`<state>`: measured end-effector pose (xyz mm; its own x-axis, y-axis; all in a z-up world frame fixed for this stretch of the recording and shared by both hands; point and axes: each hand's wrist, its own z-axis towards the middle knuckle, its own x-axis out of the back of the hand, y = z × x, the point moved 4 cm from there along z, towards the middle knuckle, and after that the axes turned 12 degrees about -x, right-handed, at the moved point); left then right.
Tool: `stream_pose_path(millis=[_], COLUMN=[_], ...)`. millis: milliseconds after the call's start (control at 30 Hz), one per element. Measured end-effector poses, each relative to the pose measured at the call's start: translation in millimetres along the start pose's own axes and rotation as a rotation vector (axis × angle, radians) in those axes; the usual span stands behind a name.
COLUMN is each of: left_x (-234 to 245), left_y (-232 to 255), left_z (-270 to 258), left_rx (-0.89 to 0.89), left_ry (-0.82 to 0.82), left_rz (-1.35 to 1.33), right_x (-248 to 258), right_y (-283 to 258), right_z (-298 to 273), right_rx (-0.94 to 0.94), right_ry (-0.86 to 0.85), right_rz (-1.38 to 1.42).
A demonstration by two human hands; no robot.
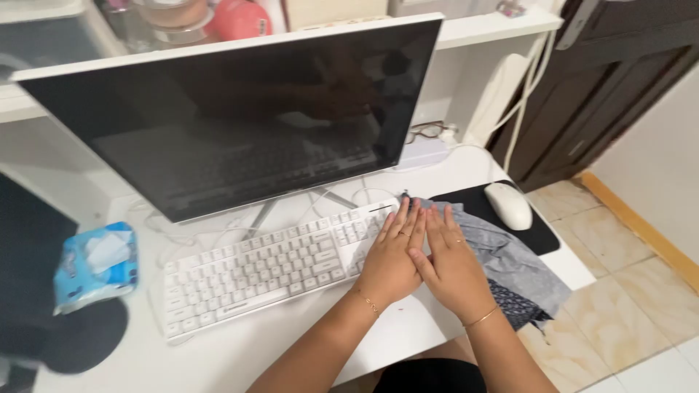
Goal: The person is wiping down a computer keyboard with a cloth.
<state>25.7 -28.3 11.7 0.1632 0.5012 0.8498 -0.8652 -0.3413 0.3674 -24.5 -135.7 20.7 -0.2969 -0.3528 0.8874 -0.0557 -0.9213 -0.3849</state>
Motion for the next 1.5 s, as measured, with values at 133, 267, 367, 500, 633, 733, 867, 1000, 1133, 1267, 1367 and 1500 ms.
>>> stream_pose_path(millis=[133,267,367,500,633,733,867,1000,1133,1267,1367,1500], left_x=[-32,-53,-64,-76,-92,-93,-81,-48,-29,1,-13,-1], left_y=[-5,-10,-10,-10,-14,-11,-4,11,13,22,-3,-19], left_z=[15,29,41,52,57,59,58,60,56,38,23,-2], left_rx=[-0.048,-0.023,0.026,0.065,0.031,0.01,0.01,-0.013,-0.001,0.232,0.324,0.341], left_ry=[-0.004,-0.033,-0.073,-0.179,-0.274,-0.278,-0.256,-0.193,-0.035,0.136,0.283,0.47], left_rz=[0.064,0.176,0.207,0.202,0.183,0.168,0.137,-0.014,-0.328,-0.8,-0.838,-0.859], right_x=[2,-2,-9,-19,-24,-14,-16,-5,16,17,14,11], right_y=[28,56,75,99,114,112,123,110,73,46,34,24], right_z=[1,7,11,16,16,19,27,31,32,38,41,45], right_rx=[-0.067,-0.182,-0.259,-0.341,-0.44,-0.438,-0.421,-0.459,-0.434,-0.304,-0.268,-0.234], right_ry=[0.0,0.006,0.037,0.008,-0.088,-0.066,-0.044,-0.081,0.019,0.026,-0.001,-0.017], right_rz=[-0.005,-0.113,-0.195,-0.326,-0.356,-0.353,-0.341,-0.092,0.322,1.104,1.333,1.427])
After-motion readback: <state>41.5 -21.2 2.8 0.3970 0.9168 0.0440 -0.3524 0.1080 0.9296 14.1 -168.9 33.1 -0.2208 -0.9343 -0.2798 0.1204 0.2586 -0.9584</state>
